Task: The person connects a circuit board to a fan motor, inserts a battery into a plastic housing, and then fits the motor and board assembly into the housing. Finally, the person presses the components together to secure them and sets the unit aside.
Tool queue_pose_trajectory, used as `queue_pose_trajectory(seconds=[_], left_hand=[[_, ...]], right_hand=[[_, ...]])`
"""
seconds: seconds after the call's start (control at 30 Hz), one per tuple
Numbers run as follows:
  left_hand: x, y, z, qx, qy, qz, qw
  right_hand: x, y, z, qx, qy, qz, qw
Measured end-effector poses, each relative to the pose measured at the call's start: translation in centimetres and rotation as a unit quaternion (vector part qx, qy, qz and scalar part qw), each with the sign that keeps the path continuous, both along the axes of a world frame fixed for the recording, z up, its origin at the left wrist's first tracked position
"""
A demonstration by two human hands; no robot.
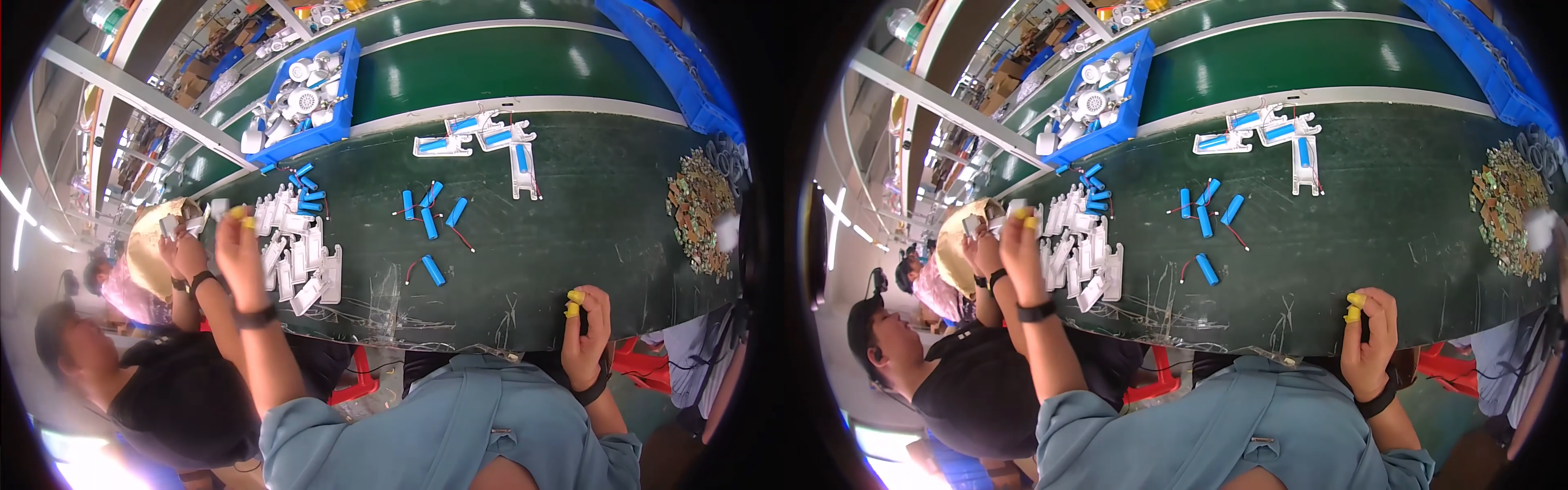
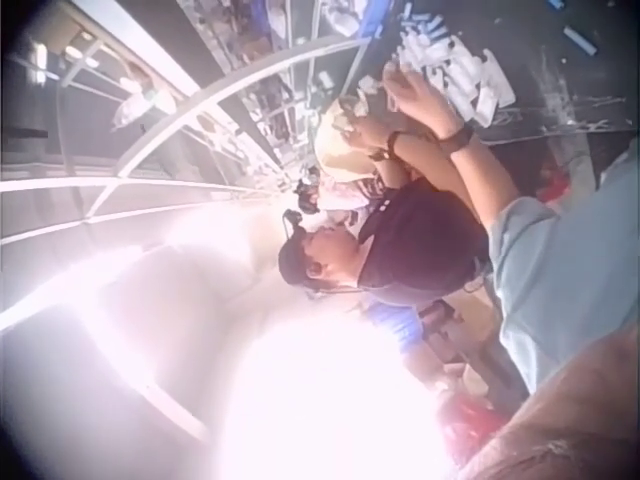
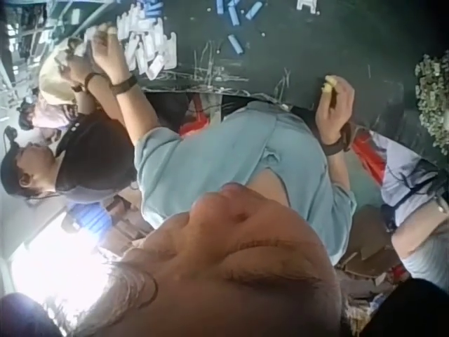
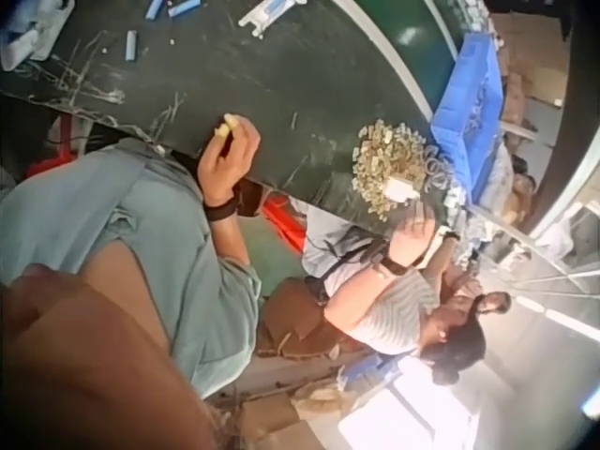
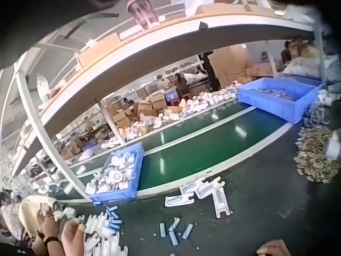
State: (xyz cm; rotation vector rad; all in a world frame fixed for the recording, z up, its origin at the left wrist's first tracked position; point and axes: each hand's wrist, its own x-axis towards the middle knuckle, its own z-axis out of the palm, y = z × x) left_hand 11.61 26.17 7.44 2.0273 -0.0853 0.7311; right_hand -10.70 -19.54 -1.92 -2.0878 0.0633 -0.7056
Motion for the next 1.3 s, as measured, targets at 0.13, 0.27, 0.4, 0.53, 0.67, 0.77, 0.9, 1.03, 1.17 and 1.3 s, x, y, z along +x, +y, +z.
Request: queue_pose_trajectory(seconds=[0.13,0.27,0.4,0.53,0.67,0.77,0.9,1.03,1.17,1.3], left_hand=[[-6.2,-13.3,-2.8,0.160,0.095,-0.200,0.962],[-10.7,-19.5,-5.3,0.199,0.041,-0.398,0.895],[-12.3,-23.0,-7.4,0.174,0.039,-0.478,0.860],[-13.0,-24.0,-8.2,0.209,0.034,-0.471,0.856],[-13.1,-24.6,-8.2,0.215,0.027,-0.462,0.860],[-13.0,-24.3,-8.5,0.215,0.024,-0.454,0.864],[-13.1,-24.2,-8.4,0.221,0.024,-0.441,0.870],[-13.3,-24.4,-8.4,0.213,0.022,-0.432,0.876],[-13.3,-24.4,-8.5,0.208,0.017,-0.433,0.877],[-13.4,-23.8,-8.4,0.203,0.033,-0.438,0.875]], right_hand=[[-0.1,-0.3,0.6,0.002,0.023,0.002,1.000],[0.5,-0.2,0.4,-0.023,-0.001,0.007,1.000],[0.6,-0.5,0.2,-0.008,0.013,0.007,1.000],[0.3,-2.9,0.6,0.223,0.112,0.047,0.967],[2.7,-7.6,3.1,0.374,0.243,0.133,0.885],[6.8,-9.6,6.6,0.296,0.311,0.177,0.886],[15.8,-11.3,7.5,0.179,0.292,0.130,0.930],[24.2,-13.3,6.2,0.112,0.276,-0.010,0.954],[28.2,-14.8,2.8,0.209,0.315,0.000,0.926],[26.8,-13.6,2.6,0.124,0.309,0.009,0.943]])
